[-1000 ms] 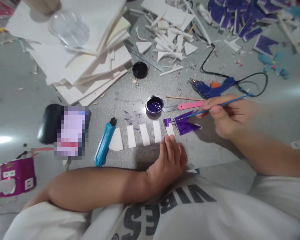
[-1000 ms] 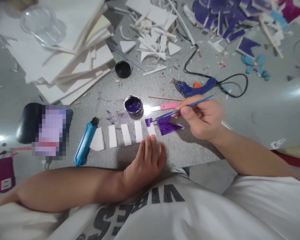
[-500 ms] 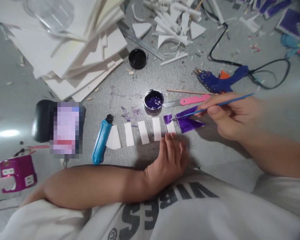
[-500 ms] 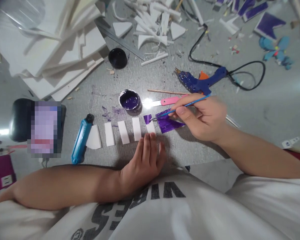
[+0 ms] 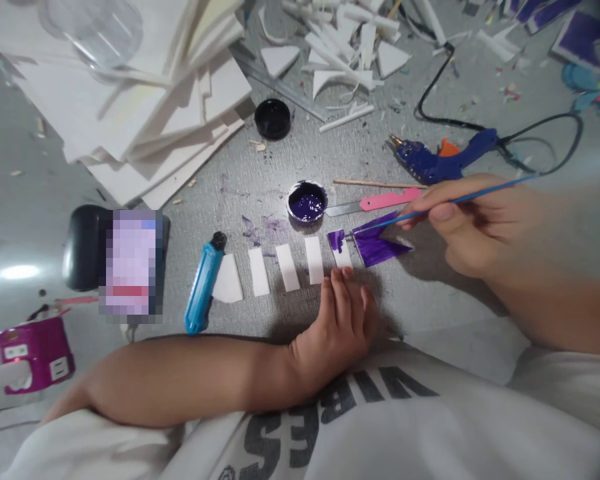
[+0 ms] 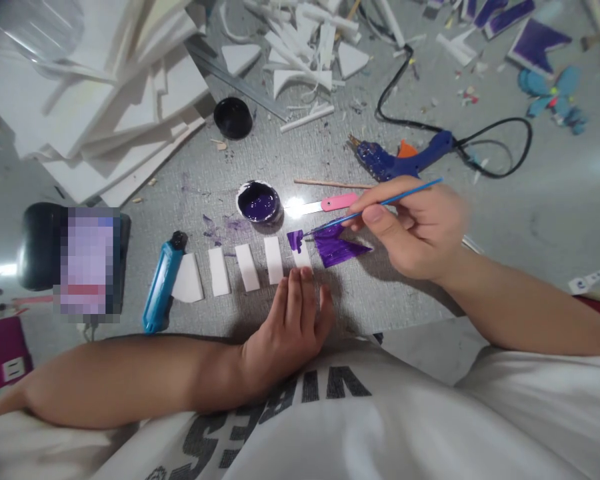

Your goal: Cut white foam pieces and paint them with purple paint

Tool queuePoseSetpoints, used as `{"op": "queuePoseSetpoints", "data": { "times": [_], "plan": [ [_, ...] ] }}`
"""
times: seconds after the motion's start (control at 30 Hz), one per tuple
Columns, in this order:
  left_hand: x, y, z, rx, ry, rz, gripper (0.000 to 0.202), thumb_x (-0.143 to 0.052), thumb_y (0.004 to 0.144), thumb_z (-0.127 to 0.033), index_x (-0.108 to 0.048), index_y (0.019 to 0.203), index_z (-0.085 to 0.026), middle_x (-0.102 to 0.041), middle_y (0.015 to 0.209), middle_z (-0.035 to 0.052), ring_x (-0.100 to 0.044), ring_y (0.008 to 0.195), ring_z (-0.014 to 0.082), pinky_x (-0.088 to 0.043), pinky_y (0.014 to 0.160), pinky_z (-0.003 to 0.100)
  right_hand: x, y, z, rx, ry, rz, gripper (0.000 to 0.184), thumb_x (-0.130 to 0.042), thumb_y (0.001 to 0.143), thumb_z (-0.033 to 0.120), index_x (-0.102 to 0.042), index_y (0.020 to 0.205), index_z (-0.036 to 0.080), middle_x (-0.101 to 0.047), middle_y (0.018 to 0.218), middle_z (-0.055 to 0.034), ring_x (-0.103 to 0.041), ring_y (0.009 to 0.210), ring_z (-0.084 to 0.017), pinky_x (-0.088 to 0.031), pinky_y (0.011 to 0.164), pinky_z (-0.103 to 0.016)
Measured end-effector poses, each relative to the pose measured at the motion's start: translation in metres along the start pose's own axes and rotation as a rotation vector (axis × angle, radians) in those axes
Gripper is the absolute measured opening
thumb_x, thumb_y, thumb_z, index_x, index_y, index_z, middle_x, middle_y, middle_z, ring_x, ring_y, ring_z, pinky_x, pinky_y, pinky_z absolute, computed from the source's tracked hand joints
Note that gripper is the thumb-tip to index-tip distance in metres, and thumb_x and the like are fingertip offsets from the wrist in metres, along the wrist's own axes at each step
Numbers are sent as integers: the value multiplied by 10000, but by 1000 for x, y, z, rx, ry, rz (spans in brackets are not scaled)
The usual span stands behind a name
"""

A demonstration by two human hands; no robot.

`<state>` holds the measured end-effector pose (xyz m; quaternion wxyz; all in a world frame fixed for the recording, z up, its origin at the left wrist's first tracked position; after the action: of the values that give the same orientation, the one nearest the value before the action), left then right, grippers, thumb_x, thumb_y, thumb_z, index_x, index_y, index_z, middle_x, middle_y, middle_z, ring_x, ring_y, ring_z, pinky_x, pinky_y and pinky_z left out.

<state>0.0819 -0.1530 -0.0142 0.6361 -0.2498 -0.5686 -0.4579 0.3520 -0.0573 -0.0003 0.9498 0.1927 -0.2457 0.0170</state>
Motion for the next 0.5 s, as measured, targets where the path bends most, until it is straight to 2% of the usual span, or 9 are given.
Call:
{"op": "queuePoseSetpoints", "data": {
  "times": [0.13,0.2,0.27,0.33,0.5],
  "plan": [
    [2,2,1,5,36,-19,360,-763,1270,-355,-825,1463,-57,-929,1457,288,-954,1344,400,-773,1166,490,-2,4,1,76,3,132,159,-831,1215,356,-977,1206,296,-957,988,-67,-923,823,-197,-714,692,-286],
    [1,1,1,6,23,-17,377,-782,1260,-346,-815,1492,-51,-920,1474,301,-950,1355,404,-765,1181,500,-4,3,-1,104,-39,99,167,-836,1206,369,-984,1186,293,-964,997,-71,-931,832,-207,-730,700,-295],
    [1,1,1,1,21,-14,390,-791,1256,-355,-810,1504,-54,-916,1482,302,-948,1360,406,-763,1186,502,-3,2,-3,73,-54,20,174,-846,1199,380,-988,1166,285,-975,1058,-85,-929,817,-211,-714,651,-293],
    [0,0,1,-3,28,-10,392,-788,1260,-374,-812,1498,-63,-919,1479,295,-948,1362,403,-765,1187,497,-2,1,-3,40,-5,-5,164,-851,1194,376,-987,1169,287,-973,1062,-84,-919,781,-210,-700,612,-291],
    [0,1,1,5,12,-7,401,-810,1251,-386,-806,1496,-69,-914,1489,302,-945,1371,409,-765,1190,502,-2,6,-1,36,55,129,161,-855,1199,402,-982,1185,302,-944,937,-62,-912,781,-212,-736,686,-311]
  ]
}}
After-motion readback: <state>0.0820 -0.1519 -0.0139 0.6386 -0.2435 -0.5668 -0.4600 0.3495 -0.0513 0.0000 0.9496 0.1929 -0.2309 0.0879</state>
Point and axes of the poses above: each hand's wrist, its own y-axis towards the middle knuckle, its own x-axis out of the back of the hand, z = x × y, the point moved 2 cm from there along y, towards the middle knuckle
